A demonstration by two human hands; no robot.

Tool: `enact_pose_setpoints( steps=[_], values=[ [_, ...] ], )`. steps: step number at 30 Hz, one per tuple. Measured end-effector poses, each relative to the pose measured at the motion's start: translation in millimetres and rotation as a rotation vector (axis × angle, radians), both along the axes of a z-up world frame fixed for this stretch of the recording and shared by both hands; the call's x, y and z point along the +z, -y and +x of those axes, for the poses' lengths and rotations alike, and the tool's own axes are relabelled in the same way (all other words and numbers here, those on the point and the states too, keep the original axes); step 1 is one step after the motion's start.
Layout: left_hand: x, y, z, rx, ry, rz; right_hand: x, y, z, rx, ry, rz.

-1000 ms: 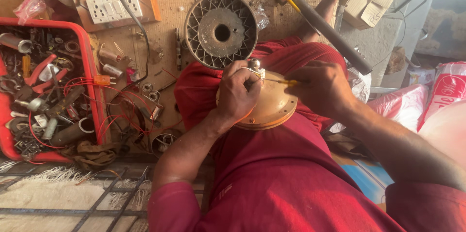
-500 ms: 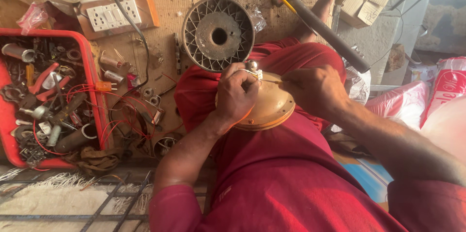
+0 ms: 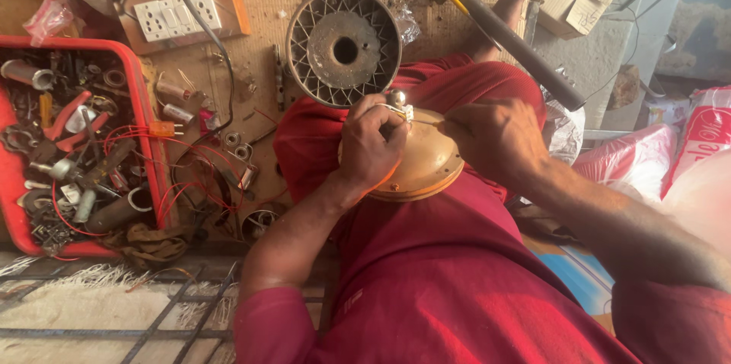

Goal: The person sits on the floor and uses a screwdriver to tighten screws on a small white electrical component attached to a circular metal base. The person repeatedly adjusts the component and the base while working.

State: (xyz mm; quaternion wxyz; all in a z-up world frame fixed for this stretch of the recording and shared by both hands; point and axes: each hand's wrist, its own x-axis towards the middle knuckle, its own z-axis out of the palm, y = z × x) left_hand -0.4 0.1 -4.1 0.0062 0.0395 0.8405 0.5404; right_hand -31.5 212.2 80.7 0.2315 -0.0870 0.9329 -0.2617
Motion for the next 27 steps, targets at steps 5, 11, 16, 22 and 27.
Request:
enact_pose_setpoints(
  steps=[5,11,16,22,27],
  values=[
    [0.5,0.5,2.3,-0.005,-0.033,0.006,-15.1,0.0,-11.9,0.072,0.160,0.045],
    [6.0,-2.2,2.2,-0.019,-0.099,0.012,-9.6,-15.7,-3.7,0.019,0.150,-0.083],
    [3.5,-1.3,4.7,-0.046,-0.058,0.057,-2.8,-30.1,13.7,-0.266,0.365,-0.059],
    [7.6,-0.1,1.9,-0.065,-0.090,0.057,-9.6,-23.0,24.4,-0.187,0.143,-0.211],
    [6.5,-2.1,5.0,-0.070,-0.052,0.047,-14.0,-26.4,27.4,-0.105,-0.016,-0.242]
  ],
)
